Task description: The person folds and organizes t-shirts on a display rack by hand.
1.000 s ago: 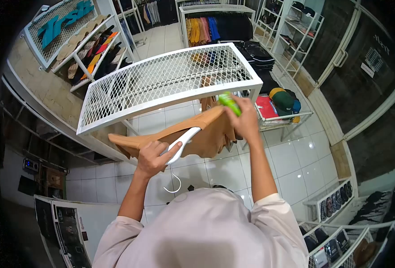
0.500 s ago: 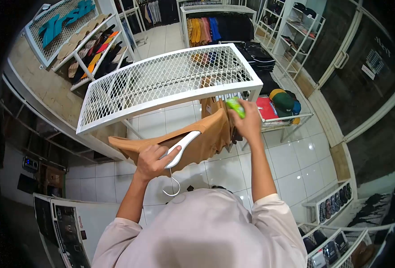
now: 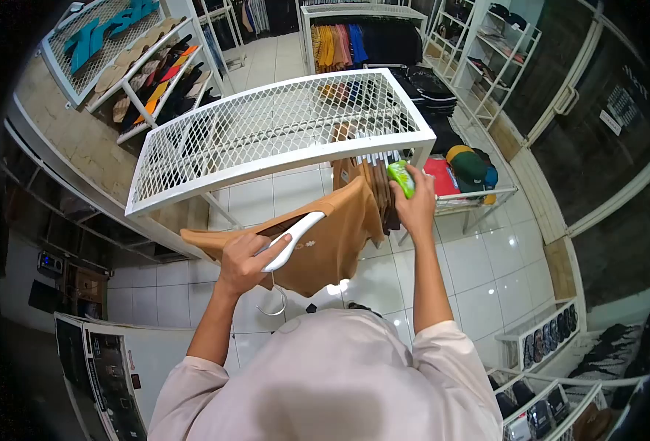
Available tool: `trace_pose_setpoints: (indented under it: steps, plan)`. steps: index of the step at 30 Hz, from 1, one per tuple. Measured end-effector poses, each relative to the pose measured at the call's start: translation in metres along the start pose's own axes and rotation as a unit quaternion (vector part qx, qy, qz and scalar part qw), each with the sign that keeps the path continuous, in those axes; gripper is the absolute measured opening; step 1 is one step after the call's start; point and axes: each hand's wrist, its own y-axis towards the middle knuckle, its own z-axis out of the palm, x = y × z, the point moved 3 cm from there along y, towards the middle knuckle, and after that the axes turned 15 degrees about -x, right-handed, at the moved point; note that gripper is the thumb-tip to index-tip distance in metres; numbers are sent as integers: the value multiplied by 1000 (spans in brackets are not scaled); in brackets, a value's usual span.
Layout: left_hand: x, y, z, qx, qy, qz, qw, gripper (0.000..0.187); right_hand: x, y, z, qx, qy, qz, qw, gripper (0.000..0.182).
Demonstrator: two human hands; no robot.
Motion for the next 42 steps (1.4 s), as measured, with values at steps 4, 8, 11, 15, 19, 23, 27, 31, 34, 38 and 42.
trace_pose_setpoints:
  steps: [4, 8, 11, 15, 19, 23, 27, 31, 34, 38, 42]
  plan:
    - [3, 1, 0, 1, -8, -16, 1000, 49, 57, -6, -20, 17, 164, -17, 986, 55]
    - [0, 6, -1, -13, -7, -17, 1000, 52, 76, -23, -5, 96, 199, -87, 971, 61]
    - [1, 1, -10, -27, -8, -34, 999, 55, 0, -12, 30, 26, 63, 6, 998, 59]
    - [4, 3, -26, -22, -17, -99, 995, 60, 31, -10, 9, 6, 182, 10, 983, 59]
    - [12, 2, -26, -39, -20, -136, 990, 60, 100, -25, 5, 96, 258, -91, 957, 62]
    - [15, 0, -50, -42, 10, -166, 985, 60, 29, -26, 71, 100, 144, -6, 984, 60]
    - [31, -9, -79, -39, -46, -306, 950, 47, 39, -14, 70, 131, 253, 41, 958, 51]
    - [43, -11, -101, -45, -116, -447, 886, 27, 120, -21, 77, 270, 422, 20, 865, 47]
    - [50, -9, -115, -82, -90, -414, 902, 31, 162, -43, 82, 532, 396, 68, 745, 57]
    - [52, -14, -137, -93, 21, -381, 920, 46, 189, -88, 86, 685, 435, 68, 581, 76]
    - [55, -61, -127, -242, 197, -389, 867, 58, 206, -135, 94, 607, 486, 163, 607, 74]
